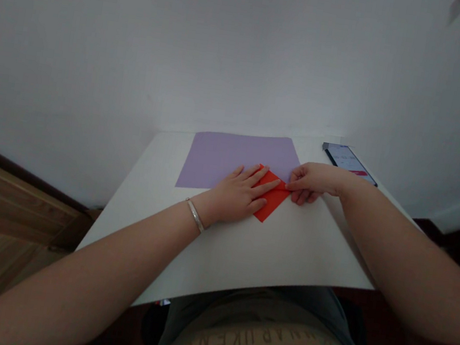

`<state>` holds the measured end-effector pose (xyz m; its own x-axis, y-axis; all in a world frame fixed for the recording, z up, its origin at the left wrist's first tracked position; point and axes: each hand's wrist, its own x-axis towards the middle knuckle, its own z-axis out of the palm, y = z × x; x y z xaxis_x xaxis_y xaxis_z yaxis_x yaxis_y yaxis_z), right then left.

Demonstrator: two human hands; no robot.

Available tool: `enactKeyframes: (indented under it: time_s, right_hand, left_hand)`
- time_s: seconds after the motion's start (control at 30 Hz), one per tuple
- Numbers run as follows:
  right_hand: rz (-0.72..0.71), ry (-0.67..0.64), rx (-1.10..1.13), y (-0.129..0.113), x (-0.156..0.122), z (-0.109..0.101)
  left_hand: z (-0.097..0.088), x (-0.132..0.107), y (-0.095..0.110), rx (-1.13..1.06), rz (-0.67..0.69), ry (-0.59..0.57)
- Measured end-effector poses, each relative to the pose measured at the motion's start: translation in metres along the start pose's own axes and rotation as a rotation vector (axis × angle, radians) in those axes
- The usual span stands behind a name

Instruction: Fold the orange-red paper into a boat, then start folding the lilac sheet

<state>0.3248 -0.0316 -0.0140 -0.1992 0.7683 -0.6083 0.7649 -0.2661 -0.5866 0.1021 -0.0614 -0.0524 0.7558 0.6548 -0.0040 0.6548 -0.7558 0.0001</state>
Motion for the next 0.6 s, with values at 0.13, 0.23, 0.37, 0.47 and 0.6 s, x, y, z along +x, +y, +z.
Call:
enactKeyframes:
  time_s: [0.13,0.23,0.37,0.47,0.6]
  right_hand:
    - [-0.044,-0.004,-0.112,0.0029,0.0004,-0.0032]
    - [-0.104,0.005,-0.168,0.0048,0.0016,-0.0032]
    - [-0.160,0.106,-0.220,0.0034,0.0050,-0.0006]
    - [-0.140,0.103,-0.231,0.0005,0.0080,-0.0002]
    - [-0.089,0.072,-0.247,-0.0033,0.0091,-0.0016]
  left_hand:
    - [0.0011,0.0001,-0.0012,-0.006,0.011,0.010]
    - [0.0013,0.0004,-0.0016,-0.008,0.005,0.006]
    - [-0.0004,0.0003,-0.0009,-0.009,0.008,0.004]
    - [-0.0014,0.0000,-0.0007,-0.015,0.014,0.006]
    - [-0.0008,-0.0001,-0.0013,-0.016,0.012,0.005]
